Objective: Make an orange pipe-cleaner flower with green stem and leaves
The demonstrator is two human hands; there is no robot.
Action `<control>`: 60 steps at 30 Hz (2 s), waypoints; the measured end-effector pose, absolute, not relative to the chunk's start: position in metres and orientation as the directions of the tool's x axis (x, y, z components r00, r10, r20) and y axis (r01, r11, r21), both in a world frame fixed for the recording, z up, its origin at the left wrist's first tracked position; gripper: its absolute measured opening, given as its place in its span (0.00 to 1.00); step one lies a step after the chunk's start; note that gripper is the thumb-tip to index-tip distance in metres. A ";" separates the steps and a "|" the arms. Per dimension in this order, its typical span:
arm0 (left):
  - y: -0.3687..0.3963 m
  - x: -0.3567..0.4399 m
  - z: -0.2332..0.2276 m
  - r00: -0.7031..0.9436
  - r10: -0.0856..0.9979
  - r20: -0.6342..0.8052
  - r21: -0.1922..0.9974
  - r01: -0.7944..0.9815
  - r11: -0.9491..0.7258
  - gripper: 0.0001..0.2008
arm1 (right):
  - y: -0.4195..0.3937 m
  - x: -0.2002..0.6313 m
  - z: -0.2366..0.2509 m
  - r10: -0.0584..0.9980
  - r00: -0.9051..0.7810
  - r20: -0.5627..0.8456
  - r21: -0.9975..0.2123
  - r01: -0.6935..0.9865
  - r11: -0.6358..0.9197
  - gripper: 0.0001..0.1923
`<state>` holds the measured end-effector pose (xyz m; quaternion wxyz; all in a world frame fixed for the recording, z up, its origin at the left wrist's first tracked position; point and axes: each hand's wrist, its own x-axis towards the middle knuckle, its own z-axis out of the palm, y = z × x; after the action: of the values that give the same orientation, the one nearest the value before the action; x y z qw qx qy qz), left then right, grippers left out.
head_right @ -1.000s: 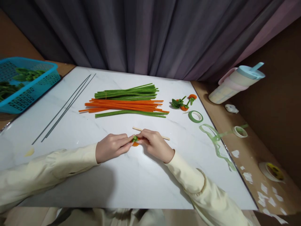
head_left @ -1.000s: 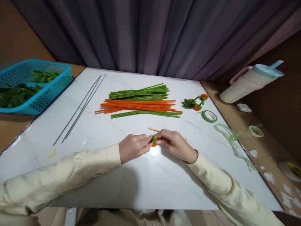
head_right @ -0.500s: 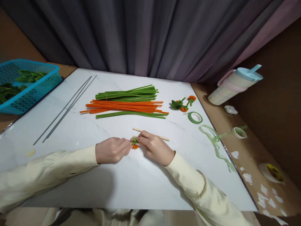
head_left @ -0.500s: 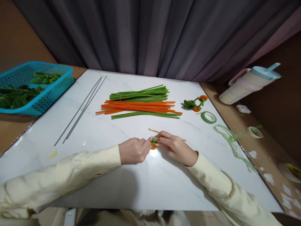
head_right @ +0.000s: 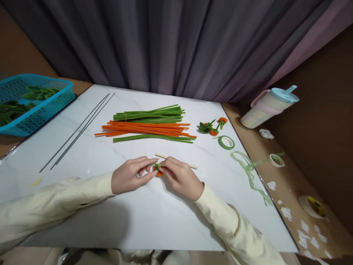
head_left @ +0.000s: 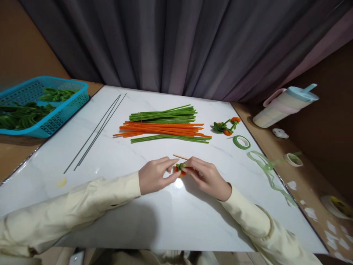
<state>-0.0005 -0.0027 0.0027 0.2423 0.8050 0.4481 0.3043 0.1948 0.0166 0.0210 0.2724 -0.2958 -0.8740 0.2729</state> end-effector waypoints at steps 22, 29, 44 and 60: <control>0.006 0.000 0.008 0.609 0.707 -0.359 0.728 -0.292 0.621 0.17 | 0.012 0.192 0.029 0.741 -0.581 0.337 -0.744 0.318 0.588 0.06; 0.004 0.000 0.010 0.581 0.728 -0.365 0.743 -0.290 0.603 0.20 | 0.015 0.194 0.024 0.630 -0.677 0.381 -0.638 0.300 0.709 0.03; 0.004 0.000 0.007 0.641 0.703 -0.308 0.846 -0.153 0.511 0.25 | 0.019 0.201 0.023 0.545 -0.763 0.348 -0.602 0.263 0.754 0.09; -0.015 0.004 0.000 0.521 0.849 0.092 0.945 0.225 -0.240 0.23 | 0.018 0.199 0.020 0.525 -0.775 0.353 -0.596 0.245 0.764 0.10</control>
<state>0.0044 -0.0153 -0.0001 0.4913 0.7203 0.3726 0.3177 0.1989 0.0178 0.0201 0.2593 -0.2133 -0.9027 0.2691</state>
